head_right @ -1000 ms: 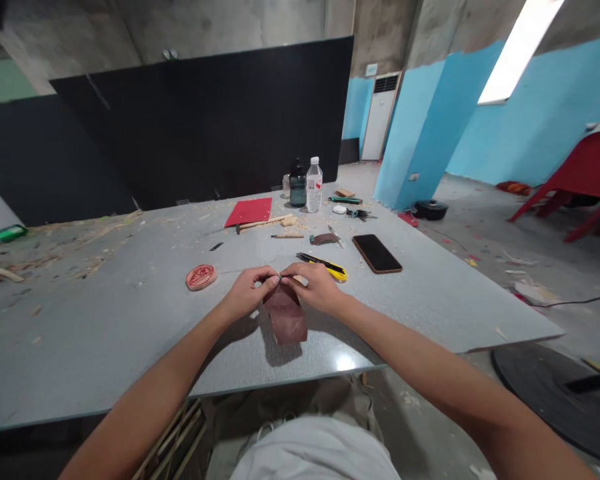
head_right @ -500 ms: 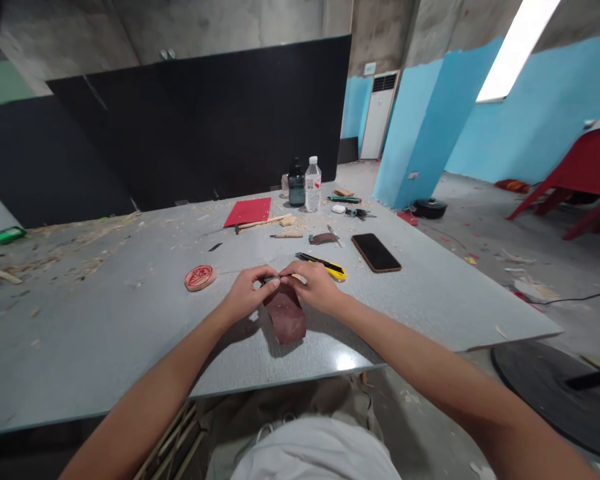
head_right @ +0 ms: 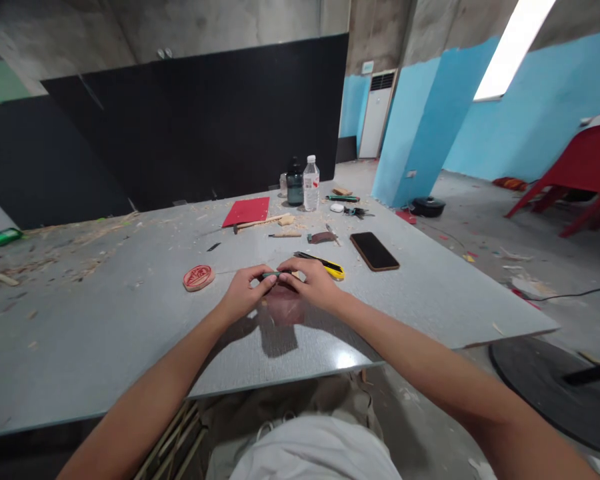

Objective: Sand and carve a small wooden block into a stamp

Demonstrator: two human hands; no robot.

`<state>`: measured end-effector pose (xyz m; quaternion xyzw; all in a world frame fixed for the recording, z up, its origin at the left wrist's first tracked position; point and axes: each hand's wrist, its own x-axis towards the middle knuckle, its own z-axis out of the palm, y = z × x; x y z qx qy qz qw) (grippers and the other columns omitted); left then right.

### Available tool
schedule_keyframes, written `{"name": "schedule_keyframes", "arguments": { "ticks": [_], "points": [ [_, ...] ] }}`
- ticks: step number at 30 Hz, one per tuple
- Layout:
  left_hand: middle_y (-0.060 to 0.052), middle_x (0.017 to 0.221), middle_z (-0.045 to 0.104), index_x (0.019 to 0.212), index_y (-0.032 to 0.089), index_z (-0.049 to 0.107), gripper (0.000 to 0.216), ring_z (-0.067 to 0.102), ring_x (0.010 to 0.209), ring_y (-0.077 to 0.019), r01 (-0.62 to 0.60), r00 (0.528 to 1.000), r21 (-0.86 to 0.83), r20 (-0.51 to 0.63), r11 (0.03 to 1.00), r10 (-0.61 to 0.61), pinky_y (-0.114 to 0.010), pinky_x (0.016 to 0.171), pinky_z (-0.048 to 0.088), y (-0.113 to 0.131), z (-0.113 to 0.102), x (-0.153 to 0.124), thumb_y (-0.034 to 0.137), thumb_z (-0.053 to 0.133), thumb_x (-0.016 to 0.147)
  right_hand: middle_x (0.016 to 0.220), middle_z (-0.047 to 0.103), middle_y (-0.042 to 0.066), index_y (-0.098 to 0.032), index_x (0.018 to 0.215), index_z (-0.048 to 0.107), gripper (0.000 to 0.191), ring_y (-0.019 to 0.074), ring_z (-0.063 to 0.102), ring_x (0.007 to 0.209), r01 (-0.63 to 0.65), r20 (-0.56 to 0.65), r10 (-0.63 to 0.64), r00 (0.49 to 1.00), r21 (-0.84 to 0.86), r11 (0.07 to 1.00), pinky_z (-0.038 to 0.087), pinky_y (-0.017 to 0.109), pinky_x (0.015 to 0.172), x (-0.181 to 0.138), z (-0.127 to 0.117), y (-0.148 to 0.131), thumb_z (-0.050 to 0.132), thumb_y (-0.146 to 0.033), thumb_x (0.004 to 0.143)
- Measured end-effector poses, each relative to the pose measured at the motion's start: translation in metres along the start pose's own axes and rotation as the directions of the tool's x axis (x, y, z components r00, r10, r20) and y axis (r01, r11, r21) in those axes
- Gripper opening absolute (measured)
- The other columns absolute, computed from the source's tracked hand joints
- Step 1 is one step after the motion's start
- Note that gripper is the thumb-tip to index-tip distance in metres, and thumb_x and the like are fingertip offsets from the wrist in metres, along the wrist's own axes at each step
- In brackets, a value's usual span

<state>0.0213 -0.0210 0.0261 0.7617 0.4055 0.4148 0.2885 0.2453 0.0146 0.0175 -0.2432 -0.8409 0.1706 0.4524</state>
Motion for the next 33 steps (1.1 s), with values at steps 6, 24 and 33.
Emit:
{"name": "schedule_keyframes", "arguments": {
  "ticks": [6, 24, 33],
  "points": [
    [-0.002, 0.081, 0.074, 0.091, 0.018, 0.077, 0.038, 0.062, 0.077, -0.0171, 0.037, 0.999, -0.049, 0.038, 0.998, -0.035, -0.030, 0.075, 0.045, 0.0039, -0.0017, -0.0017, 0.048, 0.058, 0.102, 0.091, 0.080, 0.005, -0.022, 0.101, 0.077, 0.009, 0.0214, 0.075, 0.084, 0.035, -0.029, -0.035, 0.999, 0.020, 0.999, 0.058, 0.036, 0.078, -0.0005, 0.0024, -0.0011, 0.070, -0.026, 0.100],
    [-0.001, 0.077, 0.071, 0.085, 0.018, 0.073, 0.045, 0.060, 0.074, -0.0166, 0.035, 0.998, 0.012, 0.047, 0.999, -0.035, -0.030, 0.072, 0.043, 0.0069, -0.0022, -0.0021, 0.053, 0.053, 0.105, 0.092, 0.079, 0.005, -0.024, 0.097, 0.074, 0.010, 0.0211, 0.074, 0.087, 0.060, -0.023, -0.059, 0.998, 0.091, 0.994, 0.058, 0.038, 0.080, 0.0007, 0.0026, -0.0055, 0.066, -0.026, 0.102],
    [-0.003, 0.090, 0.077, 0.095, 0.019, 0.074, 0.027, 0.064, 0.083, -0.0181, 0.008, 1.000, 0.037, 0.015, 0.999, -0.009, -0.031, 0.079, 0.047, 0.0029, -0.0020, -0.0006, 0.043, 0.063, 0.098, 0.098, 0.082, 0.006, -0.022, 0.108, 0.077, 0.016, 0.0218, 0.076, 0.088, 0.005, 0.058, -0.006, 0.998, 0.022, 1.000, 0.056, 0.036, 0.081, 0.0003, 0.0006, -0.0058, 0.066, -0.033, 0.104]
  ]
}}
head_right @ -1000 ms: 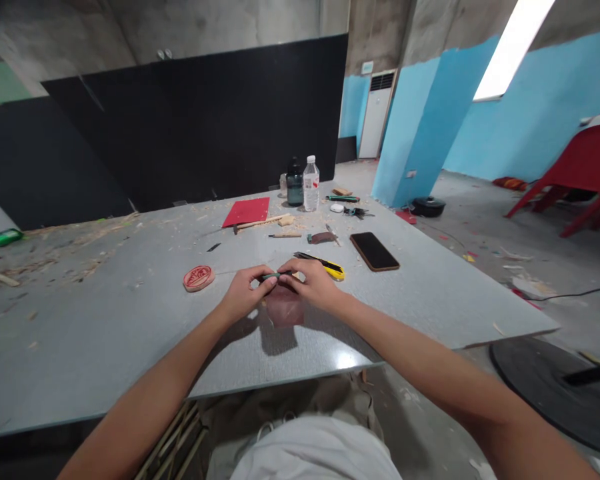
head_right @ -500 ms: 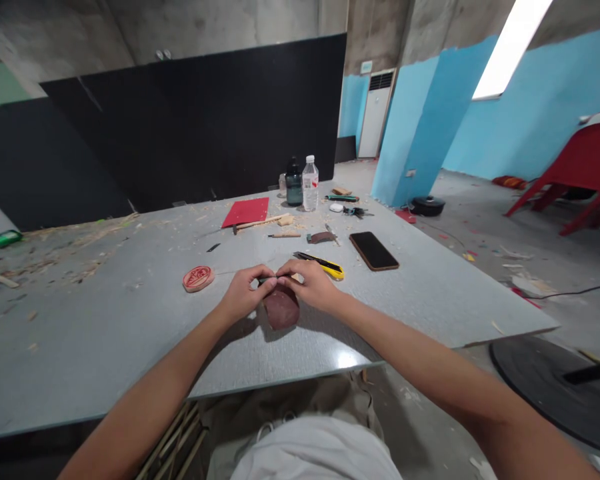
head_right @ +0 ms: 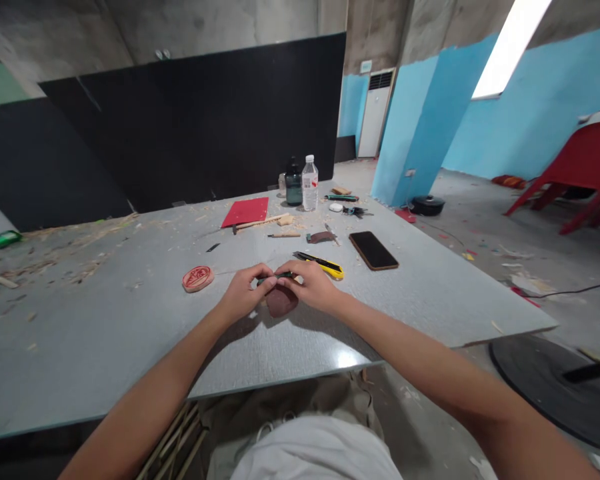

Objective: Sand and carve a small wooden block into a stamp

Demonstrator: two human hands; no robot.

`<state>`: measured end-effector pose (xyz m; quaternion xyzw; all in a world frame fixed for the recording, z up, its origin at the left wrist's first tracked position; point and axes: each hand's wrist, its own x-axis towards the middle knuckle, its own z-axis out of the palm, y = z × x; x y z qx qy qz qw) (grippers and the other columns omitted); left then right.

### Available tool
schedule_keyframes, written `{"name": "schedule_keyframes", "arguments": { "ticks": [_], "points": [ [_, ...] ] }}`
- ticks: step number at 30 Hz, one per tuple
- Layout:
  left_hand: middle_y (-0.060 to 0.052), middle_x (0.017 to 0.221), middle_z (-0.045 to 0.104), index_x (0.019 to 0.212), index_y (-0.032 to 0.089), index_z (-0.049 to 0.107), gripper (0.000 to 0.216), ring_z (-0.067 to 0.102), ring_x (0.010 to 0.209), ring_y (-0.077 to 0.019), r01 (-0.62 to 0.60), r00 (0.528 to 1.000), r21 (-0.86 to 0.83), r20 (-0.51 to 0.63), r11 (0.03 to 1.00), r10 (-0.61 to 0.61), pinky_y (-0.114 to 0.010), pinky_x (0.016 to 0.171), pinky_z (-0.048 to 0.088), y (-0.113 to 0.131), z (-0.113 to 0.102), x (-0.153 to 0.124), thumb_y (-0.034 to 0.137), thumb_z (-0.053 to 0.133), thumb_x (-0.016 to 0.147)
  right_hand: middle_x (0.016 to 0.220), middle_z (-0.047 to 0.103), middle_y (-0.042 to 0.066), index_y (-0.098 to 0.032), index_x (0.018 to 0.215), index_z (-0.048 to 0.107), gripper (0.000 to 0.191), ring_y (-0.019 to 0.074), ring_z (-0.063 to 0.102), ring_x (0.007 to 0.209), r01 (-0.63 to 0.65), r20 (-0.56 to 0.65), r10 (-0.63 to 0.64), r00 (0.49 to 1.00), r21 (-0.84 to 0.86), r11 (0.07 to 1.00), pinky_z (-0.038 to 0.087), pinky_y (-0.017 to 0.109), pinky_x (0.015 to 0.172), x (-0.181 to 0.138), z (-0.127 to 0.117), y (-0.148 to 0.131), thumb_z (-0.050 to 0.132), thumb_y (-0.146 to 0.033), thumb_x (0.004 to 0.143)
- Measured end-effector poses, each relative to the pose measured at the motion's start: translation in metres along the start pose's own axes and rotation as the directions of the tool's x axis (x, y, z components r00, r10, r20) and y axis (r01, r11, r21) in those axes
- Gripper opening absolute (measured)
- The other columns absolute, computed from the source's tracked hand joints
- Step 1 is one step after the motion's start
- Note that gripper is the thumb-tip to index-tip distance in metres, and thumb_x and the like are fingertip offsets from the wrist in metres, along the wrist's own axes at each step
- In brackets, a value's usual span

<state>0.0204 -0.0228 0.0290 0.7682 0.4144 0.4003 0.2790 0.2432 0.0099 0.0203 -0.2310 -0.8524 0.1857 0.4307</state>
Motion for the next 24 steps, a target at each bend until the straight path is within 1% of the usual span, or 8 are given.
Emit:
{"name": "schedule_keyframes", "arguments": {
  "ticks": [4, 8, 13, 15, 17, 19, 21, 24],
  "points": [
    [-0.002, 0.084, 0.074, 0.093, 0.019, 0.074, 0.034, 0.062, 0.079, -0.0178, 0.012, 1.000, -0.028, 0.016, 1.000, -0.011, -0.031, 0.076, 0.046, 0.001, 0.000, -0.001, 0.047, 0.058, 0.102, 0.092, 0.081, 0.006, -0.022, 0.102, 0.077, 0.011, 0.0215, 0.075, 0.085, 0.011, -0.056, -0.011, 0.998, -0.002, 1.000, 0.056, 0.036, 0.079, -0.001, 0.001, 0.001, 0.066, -0.026, 0.101],
    [-0.002, 0.083, 0.075, 0.091, 0.019, 0.075, 0.037, 0.062, 0.077, -0.0175, 0.004, 1.000, 0.014, 0.018, 1.000, -0.004, -0.031, 0.075, 0.045, 0.001, 0.000, -0.001, 0.047, 0.054, 0.104, 0.090, 0.080, 0.005, -0.022, 0.099, 0.077, 0.009, 0.0219, 0.075, 0.084, -0.003, -0.079, 0.002, 0.997, -0.006, 1.000, 0.056, 0.037, 0.079, 0.000, 0.001, 0.000, 0.068, -0.025, 0.098],
    [-0.003, 0.090, 0.077, 0.096, 0.019, 0.075, 0.028, 0.065, 0.082, -0.0185, -0.014, 1.000, 0.060, 0.014, 0.998, 0.013, -0.031, 0.078, 0.047, -0.004, 0.000, -0.001, 0.042, 0.059, 0.099, 0.100, 0.083, 0.006, -0.022, 0.107, 0.081, 0.017, 0.0229, 0.077, 0.092, -0.128, 0.037, 0.126, 0.991, 0.067, 0.989, 0.057, 0.037, 0.085, 0.001, 0.000, -0.002, 0.070, -0.032, 0.098],
    [-0.003, 0.090, 0.077, 0.098, 0.020, 0.075, 0.026, 0.065, 0.084, -0.0189, -0.008, 1.000, 0.074, 0.007, 0.997, 0.007, -0.031, 0.078, 0.048, -0.006, 0.001, -0.001, 0.042, 0.061, 0.098, 0.100, 0.084, 0.006, -0.022, 0.109, 0.082, 0.019, 0.0220, 0.077, 0.089, -0.201, 0.079, 0.192, 0.978, 0.132, 0.971, 0.058, 0.035, 0.081, 0.002, 0.000, -0.001, 0.071, -0.032, 0.097],
    [-0.003, 0.091, 0.077, 0.100, 0.020, 0.075, 0.026, 0.066, 0.085, -0.0192, 0.004, 1.000, 0.084, 0.002, 0.996, -0.005, -0.031, 0.079, 0.048, -0.007, 0.001, -0.001, 0.042, 0.062, 0.098, 0.093, 0.083, 0.005, -0.021, 0.107, 0.084, 0.020, 0.0201, 0.074, 0.081, -0.275, 0.089, 0.262, 0.961, 0.186, 0.943, 0.056, 0.031, 0.073, 0.003, 0.001, 0.002, 0.072, -0.031, 0.094],
    [-0.003, 0.095, 0.077, 0.103, 0.020, 0.075, 0.028, 0.066, 0.087, -0.0195, 0.017, 1.000, 0.072, 0.001, 0.997, -0.017, -0.032, 0.081, 0.048, -0.008, 0.002, -0.001, 0.043, 0.061, 0.099, 0.088, 0.081, 0.004, -0.020, 0.102, 0.084, 0.019, 0.0189, 0.071, 0.075, -0.324, 0.069, 0.317, 0.946, 0.215, 0.921, 0.054, 0.030, 0.067, 0.003, 0.002, 0.006, 0.075, -0.031, 0.090],
    [-0.004, 0.096, 0.077, 0.103, 0.020, 0.074, 0.030, 0.065, 0.087, -0.0194, 0.030, 1.000, 0.039, -0.004, 0.999, -0.029, -0.033, 0.082, 0.048, -0.008, 0.002, 0.000, 0.046, 0.061, 0.100, 0.086, 0.080, 0.005, -0.019, 0.097, 0.083, 0.018, 0.0189, 0.070, 0.075, -0.341, 0.010, 0.348, 0.937, 0.228, 0.912, 0.052, 0.030, 0.067, 0.004, 0.002, 0.010, 0.076, -0.031, 0.086],
    [-0.002, 0.088, 0.072, 0.094, 0.019, 0.070, 0.025, 0.062, 0.083, -0.0184, 0.050, 0.999, 0.002, -0.019, 0.999, -0.050, -0.032, 0.079, 0.047, -0.009, 0.003, 0.000, 0.044, 0.064, 0.098, 0.086, 0.078, 0.005, -0.019, 0.094, 0.082, 0.017, 0.0185, 0.067, 0.075, -0.337, -0.109, 0.368, 0.923, 0.233, 0.912, 0.051, 0.031, 0.068, 0.005, 0.000, 0.013, 0.078, -0.030, 0.083]
  ]
}}
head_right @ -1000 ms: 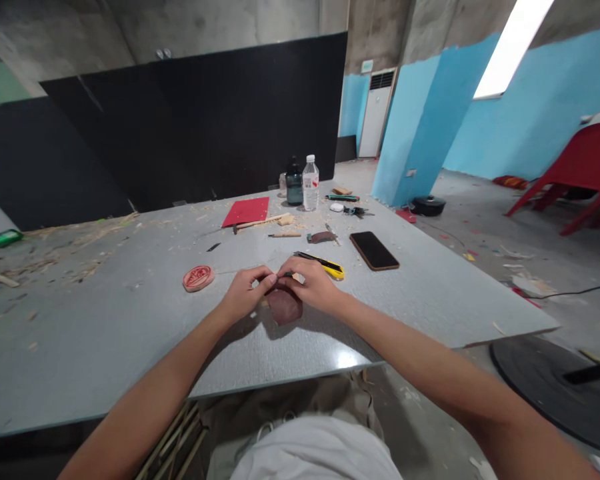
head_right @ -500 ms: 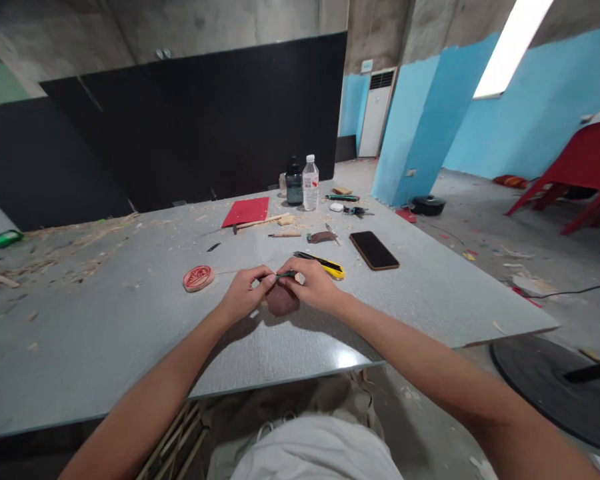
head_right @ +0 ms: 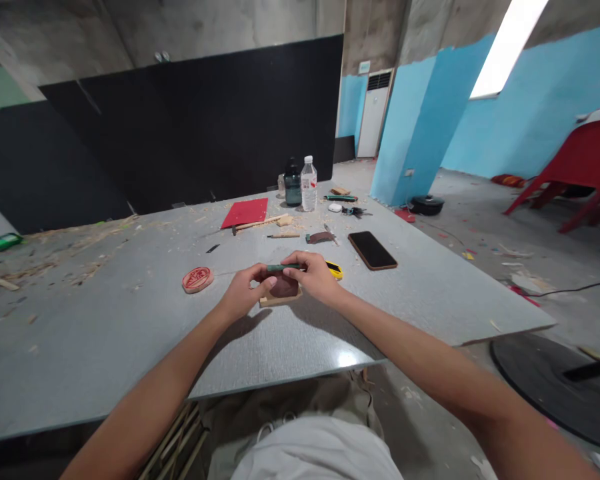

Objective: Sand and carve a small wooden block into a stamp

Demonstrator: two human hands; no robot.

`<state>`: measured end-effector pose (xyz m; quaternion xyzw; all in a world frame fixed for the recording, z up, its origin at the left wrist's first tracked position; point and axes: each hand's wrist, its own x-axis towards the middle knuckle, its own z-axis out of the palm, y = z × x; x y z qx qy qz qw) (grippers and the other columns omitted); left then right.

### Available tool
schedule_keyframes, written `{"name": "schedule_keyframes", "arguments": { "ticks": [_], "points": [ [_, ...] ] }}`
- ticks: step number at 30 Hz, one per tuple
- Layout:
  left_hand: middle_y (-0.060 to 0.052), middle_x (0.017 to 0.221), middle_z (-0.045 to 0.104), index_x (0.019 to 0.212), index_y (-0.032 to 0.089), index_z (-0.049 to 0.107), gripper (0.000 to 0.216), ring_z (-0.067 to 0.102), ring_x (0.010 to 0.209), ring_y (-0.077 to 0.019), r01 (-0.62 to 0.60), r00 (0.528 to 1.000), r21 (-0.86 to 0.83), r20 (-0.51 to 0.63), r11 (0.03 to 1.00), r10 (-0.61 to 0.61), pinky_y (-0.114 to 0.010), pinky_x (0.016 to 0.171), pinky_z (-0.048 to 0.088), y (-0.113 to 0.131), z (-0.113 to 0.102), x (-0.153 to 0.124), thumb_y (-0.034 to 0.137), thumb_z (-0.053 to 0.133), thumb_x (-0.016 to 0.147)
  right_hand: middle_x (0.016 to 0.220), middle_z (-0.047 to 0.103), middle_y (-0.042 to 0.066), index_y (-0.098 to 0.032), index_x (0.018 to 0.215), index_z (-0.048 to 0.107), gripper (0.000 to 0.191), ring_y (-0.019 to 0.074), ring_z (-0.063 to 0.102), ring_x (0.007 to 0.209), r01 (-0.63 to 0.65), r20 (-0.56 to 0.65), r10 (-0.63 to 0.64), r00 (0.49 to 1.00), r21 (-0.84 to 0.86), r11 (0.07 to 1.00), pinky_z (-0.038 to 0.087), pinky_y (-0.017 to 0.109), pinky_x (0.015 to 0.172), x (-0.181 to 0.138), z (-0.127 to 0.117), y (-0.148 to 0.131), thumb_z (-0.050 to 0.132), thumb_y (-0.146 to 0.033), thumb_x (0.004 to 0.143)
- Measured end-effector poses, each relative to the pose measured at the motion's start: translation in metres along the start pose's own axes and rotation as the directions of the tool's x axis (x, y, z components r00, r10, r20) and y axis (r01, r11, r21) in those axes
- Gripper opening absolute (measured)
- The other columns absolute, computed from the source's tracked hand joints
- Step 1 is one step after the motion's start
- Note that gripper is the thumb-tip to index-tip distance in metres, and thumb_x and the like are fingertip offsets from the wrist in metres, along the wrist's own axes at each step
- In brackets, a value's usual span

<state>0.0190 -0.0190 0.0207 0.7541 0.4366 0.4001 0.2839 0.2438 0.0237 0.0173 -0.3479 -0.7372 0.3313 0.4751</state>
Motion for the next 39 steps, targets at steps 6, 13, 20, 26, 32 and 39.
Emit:
{"name": "schedule_keyframes", "arguments": {
  "ticks": [6, 13, 20, 26, 32, 39],
  "points": [
    [-0.002, 0.082, 0.071, 0.088, 0.019, 0.070, 0.014, 0.062, 0.079, -0.0175, -0.003, 0.999, -0.037, 0.036, 0.999, 0.004, -0.031, 0.075, 0.048, 0.004, 0.002, -0.001, 0.030, 0.062, 0.091, 0.097, 0.080, 0.006, -0.019, 0.103, 0.083, 0.030, 0.0188, 0.068, 0.080, -0.178, 0.105, 0.159, 0.982, 0.208, 0.962, 0.052, 0.031, 0.069, 0.001, -0.004, 0.000, 0.082, -0.041, 0.083],
    [0.001, 0.077, 0.066, 0.083, 0.021, 0.065, 0.008, 0.058, 0.074, -0.0166, 0.034, 0.994, 0.002, 0.104, 0.999, -0.034, -0.031, 0.069, 0.044, 0.010, -0.001, -0.002, 0.026, 0.063, 0.088, 0.081, 0.074, 0.001, -0.019, 0.103, 0.078, 0.040, 0.0125, 0.058, 0.062, -0.502, 0.496, 0.290, 0.818, 0.372, 0.781, 0.042, 0.025, 0.056, 0.002, -0.016, -0.002, 0.094, -0.041, 0.074],
    [-0.009, 0.127, 0.070, 0.126, 0.023, 0.066, 0.034, 0.064, 0.117, -0.0265, -0.061, 0.997, 0.182, 0.055, 0.981, 0.052, -0.043, 0.104, 0.050, -0.002, -0.015, 0.000, 0.042, 0.067, 0.098, 0.086, 0.072, 0.000, -0.026, 0.116, 0.063, 0.038, 0.0174, 0.068, 0.072, -0.255, 0.114, 0.229, 0.967, 0.367, 0.895, 0.054, 0.029, 0.065, 0.004, -0.015, 0.002, 0.083, -0.039, 0.086],
    [-0.021, 0.156, 0.053, 0.157, 0.019, 0.047, 0.090, 0.049, 0.146, -0.0397, -0.011, 0.985, 0.316, 0.169, 0.949, -0.044, -0.056, 0.123, 0.040, -0.020, -0.015, 0.000, 0.053, 0.086, 0.083, 0.128, 0.080, 0.009, -0.025, 0.129, 0.076, 0.034, 0.0288, 0.076, 0.116, 0.200, -0.002, -0.206, 0.979, -0.218, 0.955, 0.058, 0.044, 0.104, 0.003, -0.015, 0.009, 0.062, -0.024, 0.099],
    [-0.021, 0.159, 0.050, 0.166, 0.018, 0.036, 0.108, 0.046, 0.149, -0.0409, 0.002, 0.960, 0.344, 0.261, 0.939, -0.098, -0.056, 0.124, 0.038, -0.028, -0.015, 0.000, 0.054, 0.088, 0.078, 0.118, 0.081, 0.013, -0.020, 0.134, 0.071, 0.037, 0.0273, 0.077, 0.103, 0.306, 0.406, -0.104, 0.908, -0.473, 0.826, 0.055, 0.035, 0.089, -0.005, 0.000, 0.006, 0.060, -0.017, 0.099],
    [-0.020, 0.149, 0.059, 0.175, 0.014, 0.007, 0.139, 0.056, 0.135, -0.0377, 0.040, 0.973, 0.303, 0.205, 0.952, -0.106, -0.052, 0.117, 0.044, -0.030, -0.012, 0.003, 0.049, 0.093, 0.071, 0.097, 0.077, 0.009, -0.019, 0.112, 0.071, 0.022, 0.0216, 0.067, 0.080, 0.379, 0.569, -0.128, 0.812, -0.348, 0.857, 0.043, 0.030, 0.073, -0.006, -0.003, -0.016, 0.054, -0.032, 0.106]
  ]
}}
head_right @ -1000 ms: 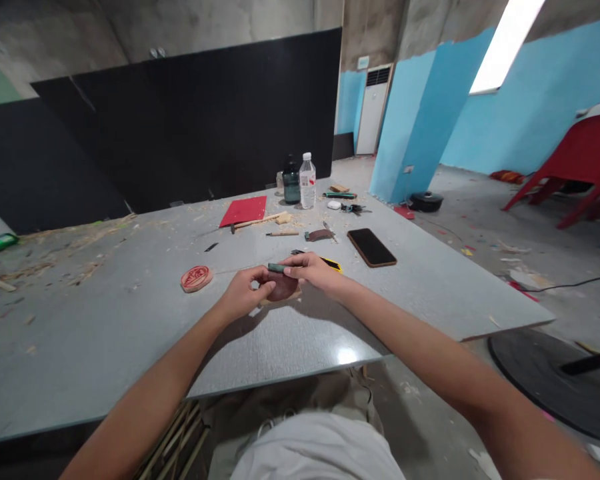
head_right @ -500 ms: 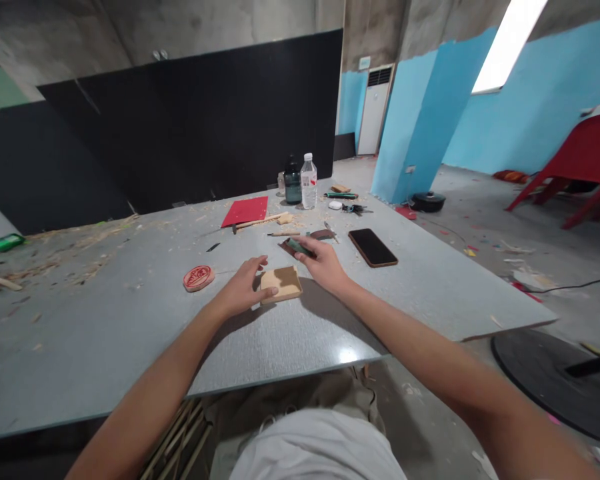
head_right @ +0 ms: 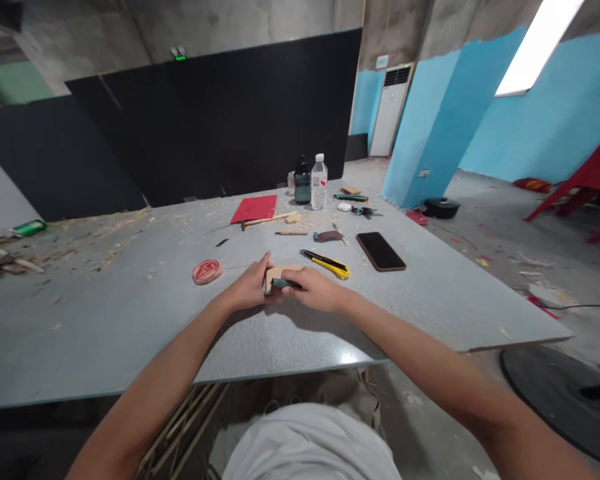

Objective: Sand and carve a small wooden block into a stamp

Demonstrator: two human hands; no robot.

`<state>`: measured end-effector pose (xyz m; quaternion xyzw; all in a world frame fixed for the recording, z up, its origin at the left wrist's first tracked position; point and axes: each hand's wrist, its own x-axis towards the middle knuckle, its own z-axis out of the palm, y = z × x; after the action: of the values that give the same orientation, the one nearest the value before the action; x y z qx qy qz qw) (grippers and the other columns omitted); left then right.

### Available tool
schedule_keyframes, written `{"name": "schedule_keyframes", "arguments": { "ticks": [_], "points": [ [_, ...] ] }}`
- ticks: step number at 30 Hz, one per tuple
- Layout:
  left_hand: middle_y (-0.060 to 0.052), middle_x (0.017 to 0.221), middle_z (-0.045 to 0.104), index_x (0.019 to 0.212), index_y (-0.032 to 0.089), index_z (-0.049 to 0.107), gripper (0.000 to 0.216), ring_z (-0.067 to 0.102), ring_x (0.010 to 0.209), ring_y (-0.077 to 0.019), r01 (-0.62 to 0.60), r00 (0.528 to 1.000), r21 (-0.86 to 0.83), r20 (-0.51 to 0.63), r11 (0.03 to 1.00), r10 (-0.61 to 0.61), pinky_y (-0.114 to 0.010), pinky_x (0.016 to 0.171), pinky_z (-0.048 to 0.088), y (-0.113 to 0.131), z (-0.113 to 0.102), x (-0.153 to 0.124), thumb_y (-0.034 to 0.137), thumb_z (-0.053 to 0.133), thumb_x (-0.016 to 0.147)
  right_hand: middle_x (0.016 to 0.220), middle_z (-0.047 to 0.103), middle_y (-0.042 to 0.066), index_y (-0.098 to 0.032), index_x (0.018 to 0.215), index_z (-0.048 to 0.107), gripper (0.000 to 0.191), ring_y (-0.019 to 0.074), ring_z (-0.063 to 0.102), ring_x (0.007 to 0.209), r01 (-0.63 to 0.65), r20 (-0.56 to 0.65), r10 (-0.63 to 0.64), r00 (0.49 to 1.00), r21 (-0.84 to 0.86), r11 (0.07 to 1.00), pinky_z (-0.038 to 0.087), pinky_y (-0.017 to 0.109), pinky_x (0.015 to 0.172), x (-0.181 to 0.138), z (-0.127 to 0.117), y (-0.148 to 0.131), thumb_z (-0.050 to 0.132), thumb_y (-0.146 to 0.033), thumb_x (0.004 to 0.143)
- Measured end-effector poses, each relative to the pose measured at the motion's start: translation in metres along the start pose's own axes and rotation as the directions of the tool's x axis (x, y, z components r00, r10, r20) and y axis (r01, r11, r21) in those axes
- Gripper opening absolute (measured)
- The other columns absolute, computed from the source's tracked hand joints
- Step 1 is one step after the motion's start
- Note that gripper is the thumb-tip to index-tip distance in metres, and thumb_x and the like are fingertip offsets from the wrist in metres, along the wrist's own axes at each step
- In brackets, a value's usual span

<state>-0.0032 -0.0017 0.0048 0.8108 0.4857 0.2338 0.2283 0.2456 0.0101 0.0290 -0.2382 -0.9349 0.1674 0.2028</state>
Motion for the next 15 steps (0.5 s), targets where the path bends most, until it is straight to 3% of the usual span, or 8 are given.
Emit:
{"name": "schedule_keyframes", "arguments": {
  "ticks": [2, 4, 7, 10, 13, 15],
  "points": [
    [-0.021, 0.152, 0.057, 0.175, 0.014, 0.006, 0.141, 0.054, 0.138, -0.0387, 0.014, 1.000, -0.020, 0.007, 1.000, -0.014, -0.053, 0.119, 0.042, 0.000, -0.001, 0.000, 0.049, 0.093, 0.070, 0.091, 0.077, 0.008, -0.018, 0.114, 0.070, 0.025, 0.0212, 0.066, 0.075, -0.060, -0.102, 0.059, 0.993, -0.011, 0.998, 0.041, 0.030, 0.070, -0.001, -0.002, 0.003, 0.053, -0.034, 0.106],
    [-0.020, 0.154, 0.056, 0.176, 0.016, 0.002, 0.144, 0.051, 0.142, -0.0392, 0.037, 0.999, -0.044, 0.021, 0.998, -0.036, -0.053, 0.121, 0.041, -0.001, -0.001, -0.001, 0.054, 0.093, 0.071, 0.094, 0.079, 0.011, -0.017, 0.121, 0.071, 0.030, 0.0234, 0.069, 0.078, -0.190, -0.257, 0.169, 0.951, -0.057, 0.980, 0.042, 0.031, 0.071, -0.001, -0.003, 0.010, 0.051, -0.034, 0.106],
    [-0.018, 0.154, 0.054, 0.176, 0.019, -0.004, 0.146, 0.050, 0.143, -0.0388, 0.061, 0.998, -0.051, 0.032, 0.997, -0.060, -0.053, 0.122, 0.040, -0.001, -0.002, -0.003, 0.059, 0.090, 0.073, 0.116, 0.081, 0.017, -0.015, 0.137, 0.069, 0.039, 0.0279, 0.074, 0.094, -0.315, -0.374, 0.257, 0.891, -0.103, 0.943, 0.047, 0.034, 0.079, 0.000, -0.001, 0.022, 0.051, -0.031, 0.106],
    [-0.019, 0.154, 0.053, 0.176, 0.016, -0.006, 0.146, 0.050, 0.142, -0.0388, 0.064, 0.998, -0.018, 0.028, 0.998, -0.064, -0.053, 0.122, 0.040, 0.000, -0.002, -0.004, 0.057, 0.090, 0.074, 0.127, 0.080, 0.016, -0.017, 0.136, 0.072, 0.038, 0.0272, 0.075, 0.103, -0.235, -0.240, 0.200, 0.950, -0.127, 0.964, 0.050, 0.033, 0.085, 0.003, 0.004, 0.024, 0.057, -0.024, 0.102],
    [-0.019, 0.149, 0.056, 0.176, 0.016, -0.004, 0.144, 0.053, 0.139, -0.0382, 0.042, 0.999, 0.004, 0.014, 0.999, -0.043, -0.054, 0.119, 0.042, 0.001, 0.000, -0.002, 0.053, 0.091, 0.074, 0.109, 0.083, 0.010, -0.019, 0.126, 0.078, 0.031, 0.0227, 0.074, 0.089, -0.089, -0.058, 0.086, 0.995, -0.060, 0.994, 0.048, 0.029, 0.078, 0.005, 0.007, 0.016, 0.062, -0.022, 0.099],
    [-0.017, 0.145, 0.060, 0.175, 0.017, -0.004, 0.144, 0.056, 0.135, -0.0366, 0.026, 1.000, -0.006, 0.001, 1.000, -0.026, -0.053, 0.117, 0.044, 0.000, 0.002, -0.001, 0.048, 0.092, 0.073, 0.099, 0.082, 0.008, -0.020, 0.122, 0.079, 0.027, 0.0205, 0.071, 0.081, -0.029, -0.016, 0.029, 0.999, 0.005, 1.000, 0.046, 0.028, 0.074, 0.004, 0.008, 0.009, 0.062, -0.024, 0.101]
  ]
}}
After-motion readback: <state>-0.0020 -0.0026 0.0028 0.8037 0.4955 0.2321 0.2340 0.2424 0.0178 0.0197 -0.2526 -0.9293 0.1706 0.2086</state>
